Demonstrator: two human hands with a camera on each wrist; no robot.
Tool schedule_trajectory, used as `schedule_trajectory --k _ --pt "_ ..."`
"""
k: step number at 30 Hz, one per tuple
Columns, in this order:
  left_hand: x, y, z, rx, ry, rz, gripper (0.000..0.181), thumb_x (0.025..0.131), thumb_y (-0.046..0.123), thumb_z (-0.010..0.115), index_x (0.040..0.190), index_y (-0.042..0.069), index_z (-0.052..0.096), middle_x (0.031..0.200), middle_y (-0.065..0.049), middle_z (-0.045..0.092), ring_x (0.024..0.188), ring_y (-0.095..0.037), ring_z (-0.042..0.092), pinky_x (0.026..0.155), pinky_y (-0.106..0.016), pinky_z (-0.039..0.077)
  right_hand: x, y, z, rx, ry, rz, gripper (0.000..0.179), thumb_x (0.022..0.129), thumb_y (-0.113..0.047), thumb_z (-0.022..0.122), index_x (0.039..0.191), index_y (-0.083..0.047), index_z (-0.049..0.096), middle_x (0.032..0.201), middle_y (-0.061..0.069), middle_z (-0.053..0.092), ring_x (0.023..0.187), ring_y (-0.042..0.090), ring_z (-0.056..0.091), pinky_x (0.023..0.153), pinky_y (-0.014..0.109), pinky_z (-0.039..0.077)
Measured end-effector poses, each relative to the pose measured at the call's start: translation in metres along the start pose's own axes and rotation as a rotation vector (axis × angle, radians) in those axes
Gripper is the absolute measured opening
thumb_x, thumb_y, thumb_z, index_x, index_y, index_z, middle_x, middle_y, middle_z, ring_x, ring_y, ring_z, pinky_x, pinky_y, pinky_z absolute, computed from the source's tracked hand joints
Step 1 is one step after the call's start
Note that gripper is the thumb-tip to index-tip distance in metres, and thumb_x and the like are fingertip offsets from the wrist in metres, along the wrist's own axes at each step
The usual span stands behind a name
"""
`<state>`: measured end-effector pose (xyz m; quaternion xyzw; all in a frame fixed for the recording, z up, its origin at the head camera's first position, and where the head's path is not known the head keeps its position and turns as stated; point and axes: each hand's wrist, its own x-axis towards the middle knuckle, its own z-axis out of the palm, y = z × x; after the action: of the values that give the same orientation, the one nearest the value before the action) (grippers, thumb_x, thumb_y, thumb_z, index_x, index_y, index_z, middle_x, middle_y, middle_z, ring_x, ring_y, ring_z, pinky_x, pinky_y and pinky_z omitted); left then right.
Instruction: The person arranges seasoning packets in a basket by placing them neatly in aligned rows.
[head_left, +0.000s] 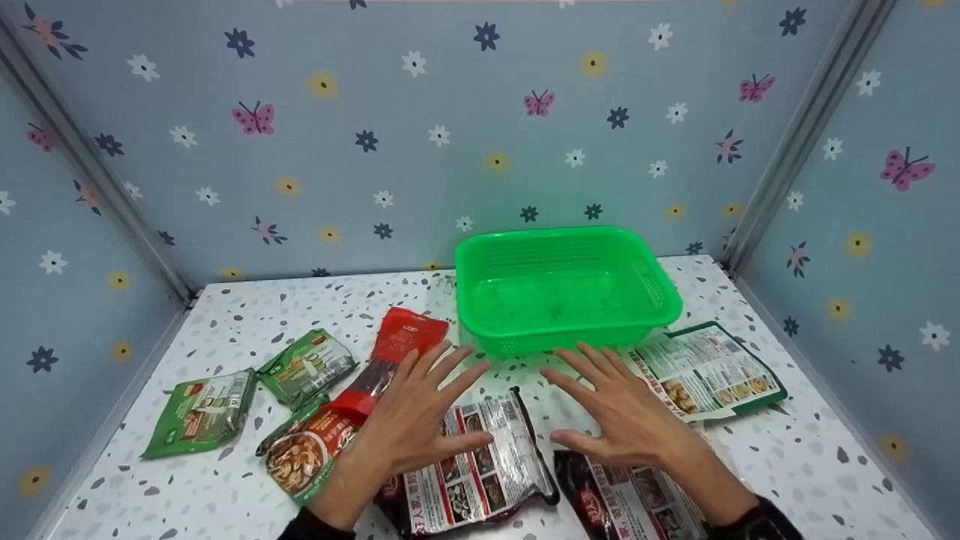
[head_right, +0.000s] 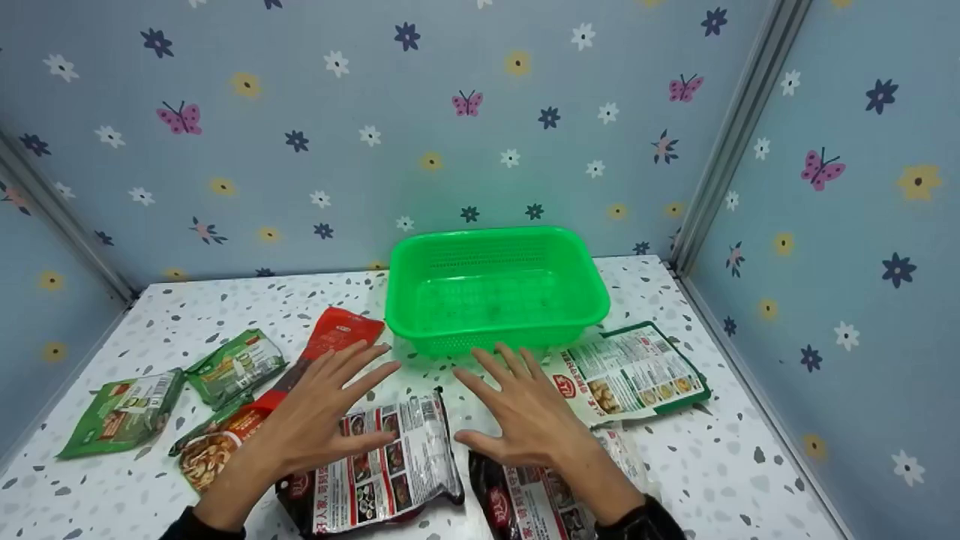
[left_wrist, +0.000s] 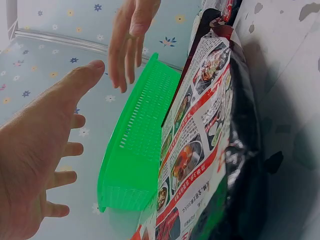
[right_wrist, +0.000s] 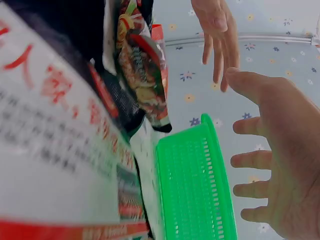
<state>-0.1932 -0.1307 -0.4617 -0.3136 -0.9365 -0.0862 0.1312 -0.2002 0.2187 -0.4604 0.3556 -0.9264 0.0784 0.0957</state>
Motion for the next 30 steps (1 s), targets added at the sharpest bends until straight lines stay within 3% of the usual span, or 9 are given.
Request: schedule_trajectory --k 8,12,19,26,30 --pt "0.002 0.000 0.002 0.002 0.013 0.014 0.100 0.097 0.086 0.060 0.175 0.027 0.040 0.184 -0.008 0.039 0.172 -0.039 0.035 0.135 -0.075 0.030 -0.040 0.026 -0.001 0.026 0.032 0.080 0.082 0.106 -0.061 0.069 0.175 -0.027 0.042 0.185 0.012 0.037 0.169 0.047 0.038 0.137 0.072 0.029" --pt "0.002 0.000 0.003 -0.004 0.017 0.013 0.099 0.097 0.086 0.061 0.174 0.026 0.042 0.183 -0.008 0.041 0.171 -0.040 0.037 0.135 -0.076 0.031 -0.061 0.041 -0.004 0.062 0.030 0.157 0.081 0.106 -0.059 0.070 0.175 -0.029 0.042 0.185 0.009 0.037 0.170 0.046 0.037 0.141 0.066 0.022" --pt "0.004 0.000 0.007 -0.025 0.012 0.014 0.100 0.097 0.085 0.062 0.175 0.026 0.041 0.183 -0.010 0.041 0.170 -0.041 0.037 0.135 -0.076 0.031 -0.095 0.070 -0.006 0.081 0.048 0.247 0.077 0.105 -0.051 0.076 0.171 -0.024 0.050 0.179 0.016 0.046 0.164 0.054 0.042 0.132 0.080 0.029" --pt "0.024 0.015 0.013 -0.097 -0.011 0.060 0.098 0.099 0.081 0.063 0.174 0.023 0.042 0.181 -0.013 0.044 0.170 -0.042 0.037 0.136 -0.074 0.031 -0.121 0.094 -0.009 0.094 0.050 0.310 0.078 0.102 -0.047 0.080 0.169 -0.018 0.052 0.176 0.025 0.047 0.162 0.062 0.038 0.129 0.086 0.027" --pt "0.043 0.031 0.016 -0.077 -0.045 0.094 0.098 0.100 0.085 0.059 0.176 0.027 0.040 0.183 -0.010 0.041 0.172 -0.040 0.036 0.137 -0.074 0.031 -0.132 0.106 -0.009 0.109 0.054 0.340 0.076 0.103 -0.044 0.079 0.167 -0.013 0.053 0.175 0.027 0.046 0.161 0.064 0.036 0.130 0.086 0.025"
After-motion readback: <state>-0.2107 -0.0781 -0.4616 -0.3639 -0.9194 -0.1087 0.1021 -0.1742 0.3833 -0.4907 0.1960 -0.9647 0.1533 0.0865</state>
